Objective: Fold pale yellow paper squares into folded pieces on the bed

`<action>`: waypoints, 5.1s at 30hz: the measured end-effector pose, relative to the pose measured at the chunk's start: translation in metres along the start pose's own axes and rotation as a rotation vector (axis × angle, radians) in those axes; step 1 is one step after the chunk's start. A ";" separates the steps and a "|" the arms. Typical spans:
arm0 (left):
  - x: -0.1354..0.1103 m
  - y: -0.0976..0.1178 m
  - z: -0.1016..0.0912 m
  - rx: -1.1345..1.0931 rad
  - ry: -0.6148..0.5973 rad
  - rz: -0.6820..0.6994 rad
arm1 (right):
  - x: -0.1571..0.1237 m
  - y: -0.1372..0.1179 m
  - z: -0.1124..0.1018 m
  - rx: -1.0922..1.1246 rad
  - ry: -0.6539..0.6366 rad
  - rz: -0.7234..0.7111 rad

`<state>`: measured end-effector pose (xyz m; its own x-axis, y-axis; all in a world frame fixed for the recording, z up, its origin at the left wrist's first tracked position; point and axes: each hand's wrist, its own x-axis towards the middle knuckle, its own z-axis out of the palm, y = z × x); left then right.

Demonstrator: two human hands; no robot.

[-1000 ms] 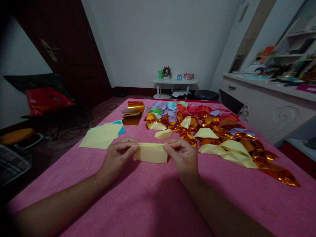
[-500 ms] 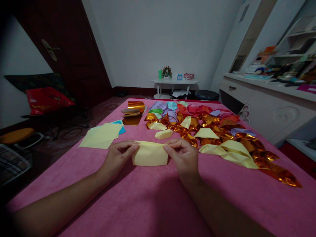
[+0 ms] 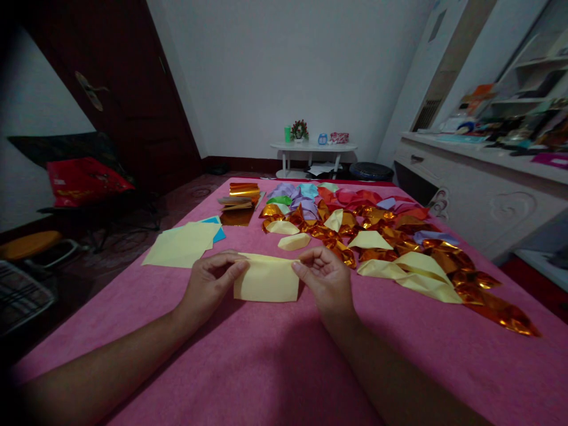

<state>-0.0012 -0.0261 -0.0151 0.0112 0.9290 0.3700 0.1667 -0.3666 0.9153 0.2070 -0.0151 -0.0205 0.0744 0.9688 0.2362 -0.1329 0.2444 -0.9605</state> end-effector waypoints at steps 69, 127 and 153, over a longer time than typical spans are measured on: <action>0.003 -0.002 -0.002 0.058 0.162 0.042 | -0.003 -0.004 0.002 -0.171 0.028 -0.149; 0.001 -0.004 0.000 0.097 0.180 0.047 | -0.003 -0.004 0.005 -0.044 0.047 -0.055; 0.003 0.000 -0.006 0.146 0.089 0.178 | -0.002 -0.005 0.002 -0.026 0.053 -0.057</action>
<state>-0.0068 -0.0239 -0.0132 -0.0331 0.8398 0.5418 0.3104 -0.5067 0.8043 0.2051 -0.0179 -0.0162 0.1335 0.9497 0.2833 -0.1008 0.2974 -0.9494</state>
